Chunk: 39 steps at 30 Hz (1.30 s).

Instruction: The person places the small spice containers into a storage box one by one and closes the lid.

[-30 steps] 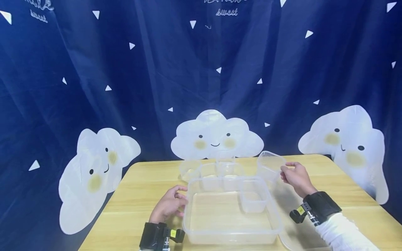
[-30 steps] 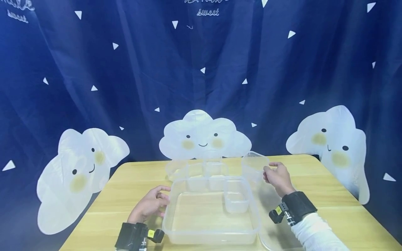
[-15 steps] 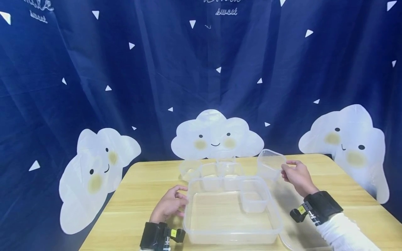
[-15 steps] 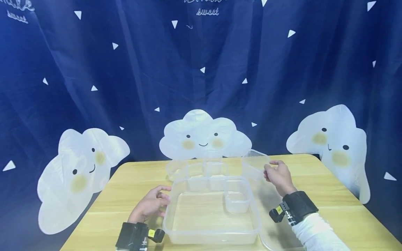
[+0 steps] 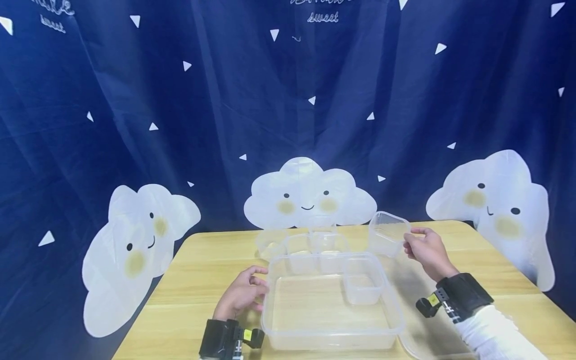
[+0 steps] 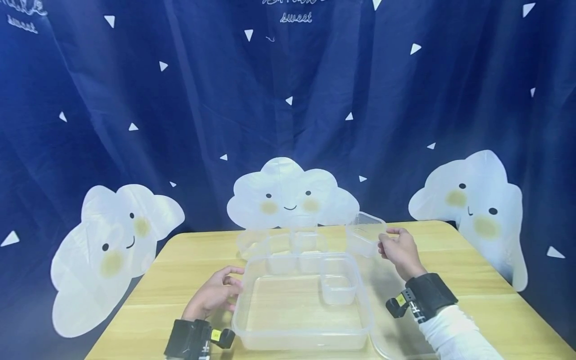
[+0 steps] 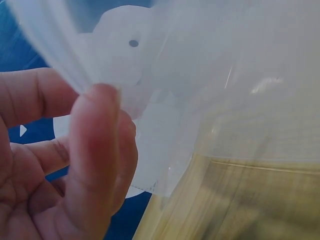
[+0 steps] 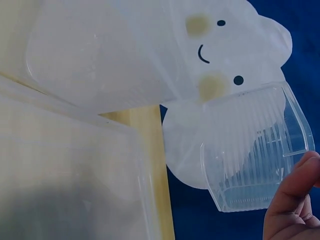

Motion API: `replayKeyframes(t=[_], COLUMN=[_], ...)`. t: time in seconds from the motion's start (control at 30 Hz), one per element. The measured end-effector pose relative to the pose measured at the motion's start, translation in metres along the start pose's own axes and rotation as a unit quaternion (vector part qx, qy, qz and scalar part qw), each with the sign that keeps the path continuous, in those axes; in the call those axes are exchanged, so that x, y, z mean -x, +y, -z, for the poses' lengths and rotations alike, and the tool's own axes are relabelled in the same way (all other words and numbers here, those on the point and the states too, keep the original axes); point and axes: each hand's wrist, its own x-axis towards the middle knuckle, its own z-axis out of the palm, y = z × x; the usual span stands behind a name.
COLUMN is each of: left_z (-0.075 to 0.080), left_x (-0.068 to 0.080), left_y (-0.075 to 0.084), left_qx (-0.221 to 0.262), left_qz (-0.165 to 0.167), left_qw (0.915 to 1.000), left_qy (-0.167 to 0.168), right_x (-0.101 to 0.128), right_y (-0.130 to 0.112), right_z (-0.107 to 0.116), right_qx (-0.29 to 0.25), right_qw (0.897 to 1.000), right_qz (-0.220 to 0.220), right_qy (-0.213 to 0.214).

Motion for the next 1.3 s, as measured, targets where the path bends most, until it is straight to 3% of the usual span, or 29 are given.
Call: replayKeyframes(t=[1.3], left_z=[-0.001], left_x=[0.002], left_y=[0.0], left_qx=[0.016], left_qz=[-0.002], left_qw=[0.9998], left_qy=[-0.009], right_x=[0.021], right_y=[-0.016], right_z=[-0.003], right_qx=[0.01], right_qw=[0.998], right_qz=[0.059], right_qy=[-0.025])
